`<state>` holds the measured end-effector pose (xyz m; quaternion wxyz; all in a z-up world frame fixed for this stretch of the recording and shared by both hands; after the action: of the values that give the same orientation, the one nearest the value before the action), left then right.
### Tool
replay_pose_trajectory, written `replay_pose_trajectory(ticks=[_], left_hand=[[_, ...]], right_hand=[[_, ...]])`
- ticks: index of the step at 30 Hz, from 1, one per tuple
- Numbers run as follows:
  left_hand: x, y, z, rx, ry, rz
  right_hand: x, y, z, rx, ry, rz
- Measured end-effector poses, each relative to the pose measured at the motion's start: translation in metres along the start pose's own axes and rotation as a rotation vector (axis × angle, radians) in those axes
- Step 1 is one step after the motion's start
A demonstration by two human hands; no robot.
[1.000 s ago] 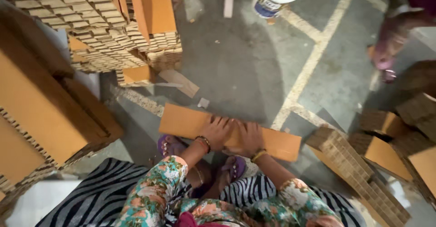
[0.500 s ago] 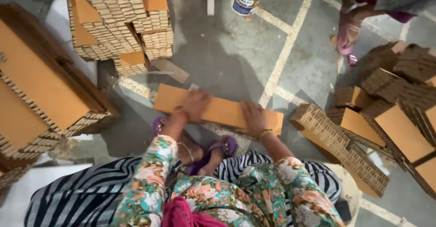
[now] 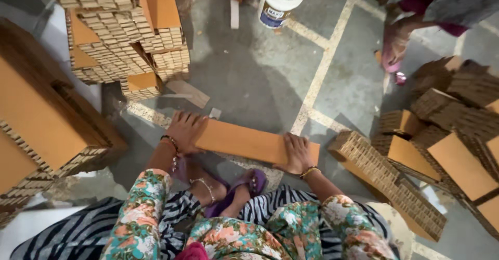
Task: The person sits on the floor and folds a flat orange cardboard piece into a box shape. They press the flaps and edges to secure the folds, then place the assembled box on the floor and pick up another piece to repeat the process.
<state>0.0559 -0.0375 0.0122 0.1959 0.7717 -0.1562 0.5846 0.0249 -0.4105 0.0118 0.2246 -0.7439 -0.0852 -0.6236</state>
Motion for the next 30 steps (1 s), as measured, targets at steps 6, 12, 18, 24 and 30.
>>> replay_pose_trajectory(ticks=[6,12,18,24,30], left_hand=[[-0.012,-0.008,0.012,-0.021,0.008,-0.055],[-0.027,-0.020,0.027,-0.021,-0.016,-0.170],[-0.017,-0.016,0.019,-0.024,0.028,-0.134],[-0.019,-0.009,0.003,-0.006,0.046,-0.078],[-0.025,0.000,-0.025,0.148,0.066,-0.105]], right_hand=[[0.004,0.005,0.007,-0.122,-0.087,0.048],[0.006,0.010,0.015,-0.076,-0.097,0.072],[-0.008,0.015,0.007,-0.103,-0.145,0.048],[0.000,0.016,-0.002,-0.025,0.138,0.048],[0.011,0.049,-0.035,-0.581,0.548,-0.209]])
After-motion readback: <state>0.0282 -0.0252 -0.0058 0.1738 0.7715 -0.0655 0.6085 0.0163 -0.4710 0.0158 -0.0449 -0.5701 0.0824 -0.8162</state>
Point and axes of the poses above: each hand's wrist, its own z-axis towards the middle knuckle, its own x-axis out of the back of the hand, y = z × x, the point moved 7 cm from there along z, towards the middle knuckle
